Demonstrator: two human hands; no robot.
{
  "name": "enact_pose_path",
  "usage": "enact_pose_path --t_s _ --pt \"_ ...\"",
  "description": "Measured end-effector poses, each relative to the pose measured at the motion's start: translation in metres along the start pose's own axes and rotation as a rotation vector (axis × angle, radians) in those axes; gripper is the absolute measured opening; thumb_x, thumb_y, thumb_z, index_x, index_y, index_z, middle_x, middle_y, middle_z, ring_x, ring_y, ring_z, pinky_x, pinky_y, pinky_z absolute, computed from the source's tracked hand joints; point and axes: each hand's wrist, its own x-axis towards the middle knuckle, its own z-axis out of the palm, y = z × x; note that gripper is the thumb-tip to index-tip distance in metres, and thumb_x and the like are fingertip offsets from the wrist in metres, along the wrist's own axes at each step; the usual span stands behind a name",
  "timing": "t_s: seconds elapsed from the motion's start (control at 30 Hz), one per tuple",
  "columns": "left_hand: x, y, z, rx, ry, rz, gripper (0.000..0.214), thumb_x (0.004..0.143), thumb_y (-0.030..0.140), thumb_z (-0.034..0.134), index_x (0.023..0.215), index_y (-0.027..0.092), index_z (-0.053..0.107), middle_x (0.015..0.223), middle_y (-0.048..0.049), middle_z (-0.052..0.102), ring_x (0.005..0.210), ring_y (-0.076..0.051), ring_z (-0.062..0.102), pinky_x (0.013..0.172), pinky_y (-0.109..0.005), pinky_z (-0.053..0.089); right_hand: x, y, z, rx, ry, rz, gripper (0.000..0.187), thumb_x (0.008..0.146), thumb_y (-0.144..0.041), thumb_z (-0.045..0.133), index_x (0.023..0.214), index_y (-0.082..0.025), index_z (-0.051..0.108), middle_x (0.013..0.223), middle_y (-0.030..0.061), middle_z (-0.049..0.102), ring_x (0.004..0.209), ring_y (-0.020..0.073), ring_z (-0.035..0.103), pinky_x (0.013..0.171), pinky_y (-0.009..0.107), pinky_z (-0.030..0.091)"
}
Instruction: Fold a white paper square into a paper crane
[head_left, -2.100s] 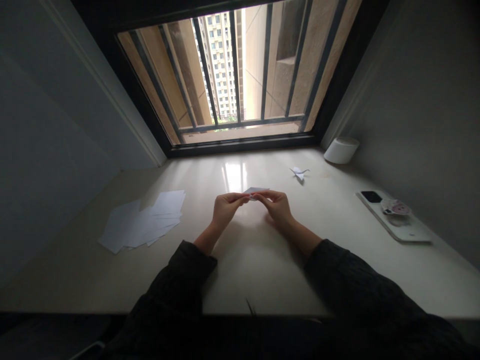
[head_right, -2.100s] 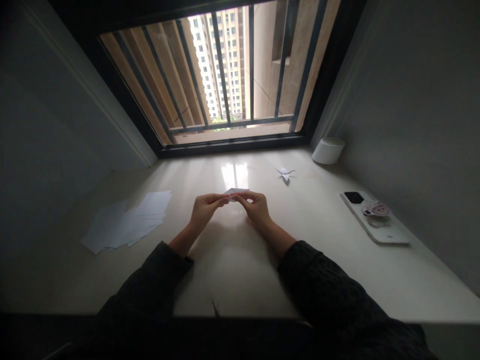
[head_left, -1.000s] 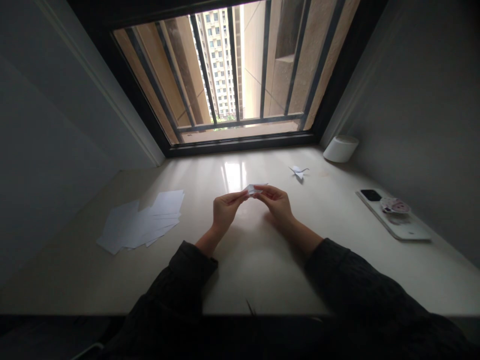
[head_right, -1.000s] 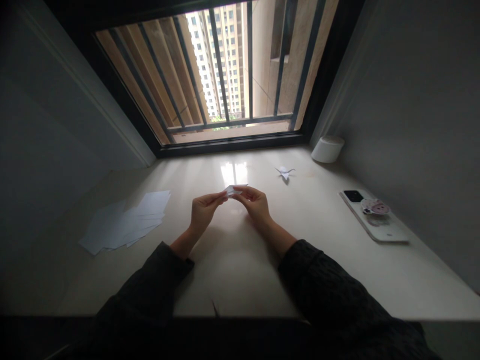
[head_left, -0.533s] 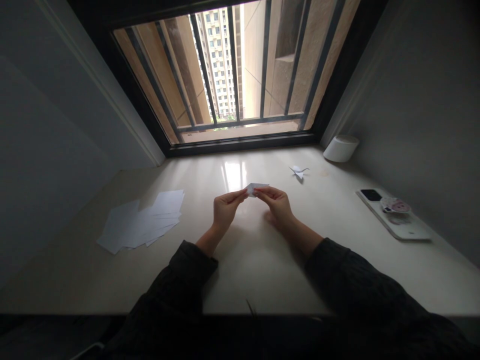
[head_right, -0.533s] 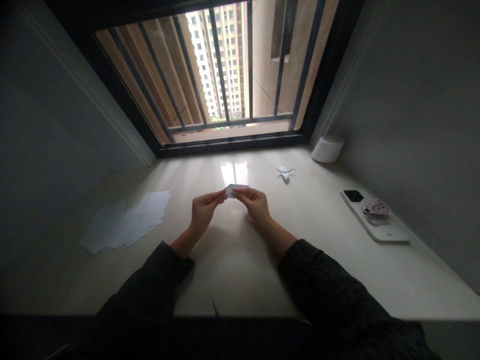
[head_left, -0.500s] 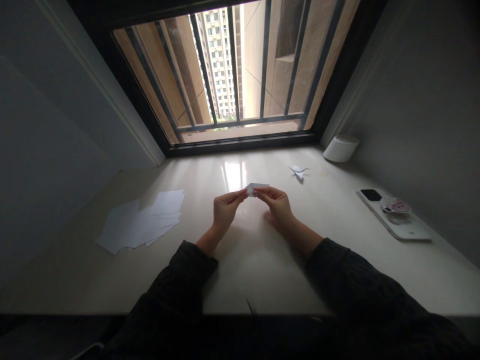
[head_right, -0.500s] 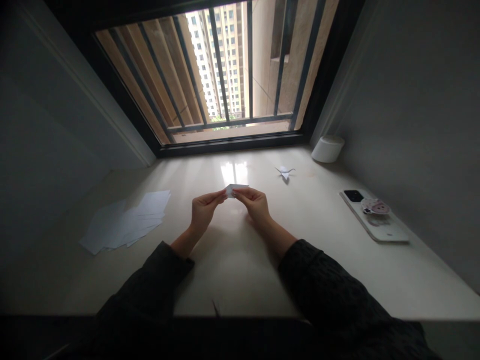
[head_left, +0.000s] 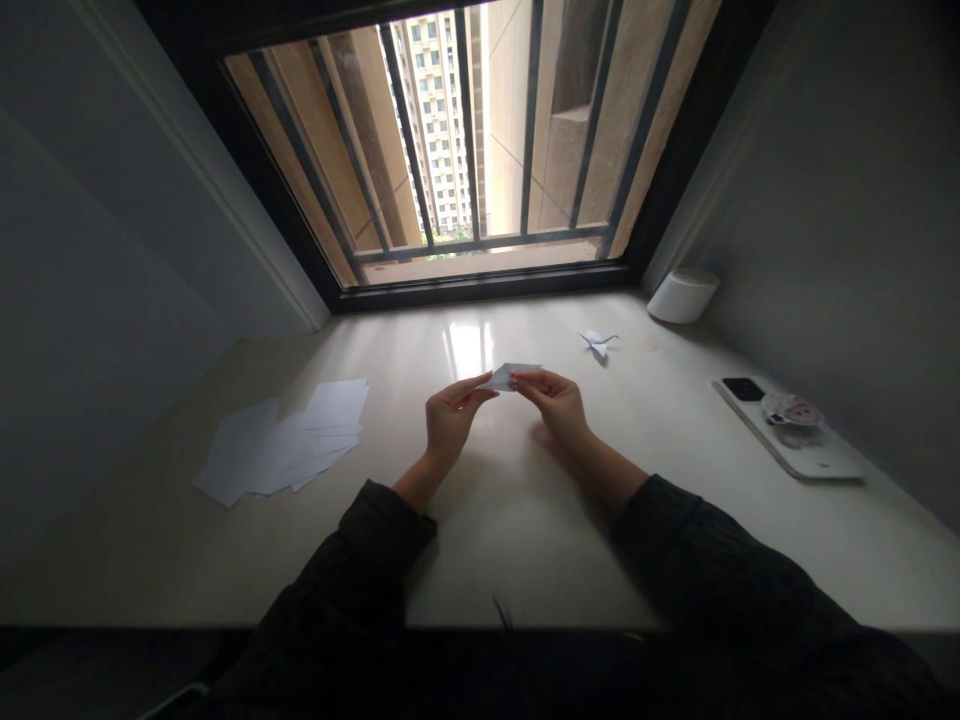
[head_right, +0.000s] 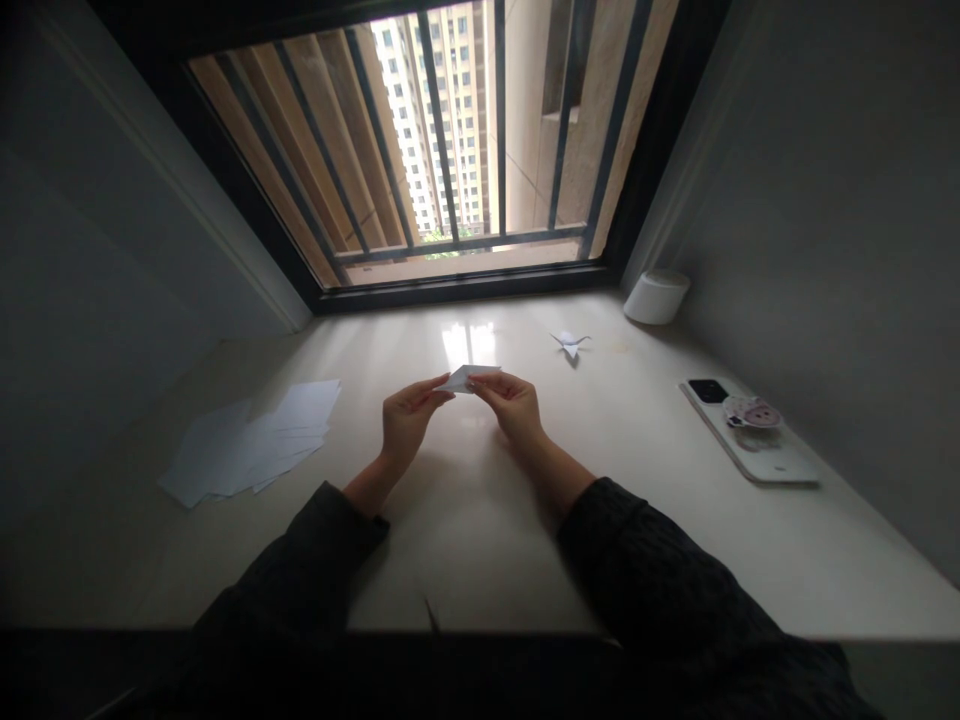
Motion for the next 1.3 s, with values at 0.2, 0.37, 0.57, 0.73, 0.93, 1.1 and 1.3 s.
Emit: enact_pose_path --t_s 0.2,0.37,0.57,0.73,0.93,1.1,1.3 --pt "-0.0011 0.0080 0.0035 0.046 0.039 -0.024 0.026 0.064 0.031 0.078 0.088 0.021 0.075 0.087 -0.0053 0.074 0.077 -0.019 0.068 0.076 -0.035 0.057 -0.0008 -0.0004 -0.0001 0.000 -0.023 0.011 0.021 0.059 -0.035 0.081 0.075 -0.023 0.074 0.082 0.0020 0.075 0.082 0.0208 0.069 0.087 0.042 0.054" --pt "-0.0014 0.0078 0.0049 0.029 0.081 -0.072 0.027 0.064 0.031 0.077 0.089 0.021 0.074 0.087 -0.0048 0.074 0.074 -0.018 0.067 0.076 -0.035 0.056 -0.0025 0.0006 0.0026 -0.004 0.041 0.050 0.025 0.055 -0.035 0.083 0.074 -0.022 0.075 0.080 0.0033 0.075 0.079 0.0216 0.070 0.087 0.043 0.054" --pt "-0.0028 0.0084 0.0062 0.024 0.083 -0.083 0.028 0.065 0.032 0.077 0.091 0.021 0.074 0.090 -0.0057 0.074 0.079 -0.019 0.068 0.079 -0.036 0.055 -0.0040 0.0030 0.0041 0.007 0.066 0.039 0.023 0.058 -0.033 0.082 0.077 -0.022 0.075 0.080 0.0035 0.075 0.077 0.0208 0.069 0.084 0.041 0.055" --pt "-0.0032 0.0083 0.0077 -0.019 0.075 -0.107 0.029 0.065 0.032 0.077 0.091 0.020 0.074 0.090 -0.0065 0.074 0.081 -0.020 0.068 0.081 -0.037 0.055 -0.0034 0.0025 0.0035 -0.016 0.074 0.039 0.025 0.058 -0.034 0.082 0.078 -0.020 0.075 0.079 0.0049 0.075 0.073 0.0204 0.069 0.080 0.041 0.055" --pt "-0.0026 0.0036 0.0068 -0.048 0.074 -0.159 0.030 0.064 0.032 0.078 0.090 0.019 0.074 0.089 -0.0068 0.074 0.078 -0.018 0.067 0.080 -0.036 0.054 -0.0037 0.0010 0.0045 0.037 0.078 0.045 0.026 0.056 -0.031 0.083 0.079 -0.021 0.074 0.077 0.0039 0.074 0.069 0.0179 0.067 0.075 0.038 0.054" --pt "-0.0036 0.0030 0.0064 -0.058 0.062 -0.198 0.032 0.064 0.034 0.077 0.089 0.015 0.073 0.086 -0.0081 0.074 0.077 -0.018 0.067 0.076 -0.033 0.053 -0.0036 -0.0009 0.0043 0.028 0.085 0.036 0.022 0.056 -0.034 0.083 0.068 -0.020 0.071 0.069 0.0026 0.072 0.064 0.0179 0.066 0.071 0.038 0.055" --pt "-0.0034 0.0105 0.0066 -0.057 0.042 -0.246 0.060 0.059 0.033 0.081 0.112 0.019 0.056 0.076 -0.0035 0.072 0.070 -0.015 0.067 0.065 -0.025 0.051 -0.0048 -0.0007 0.0046 0.024 0.116 0.027 0.021 0.057 -0.034 0.083 0.066 -0.021 0.069 0.070 0.0025 0.072 0.067 0.0182 0.066 0.073 0.038 0.056"
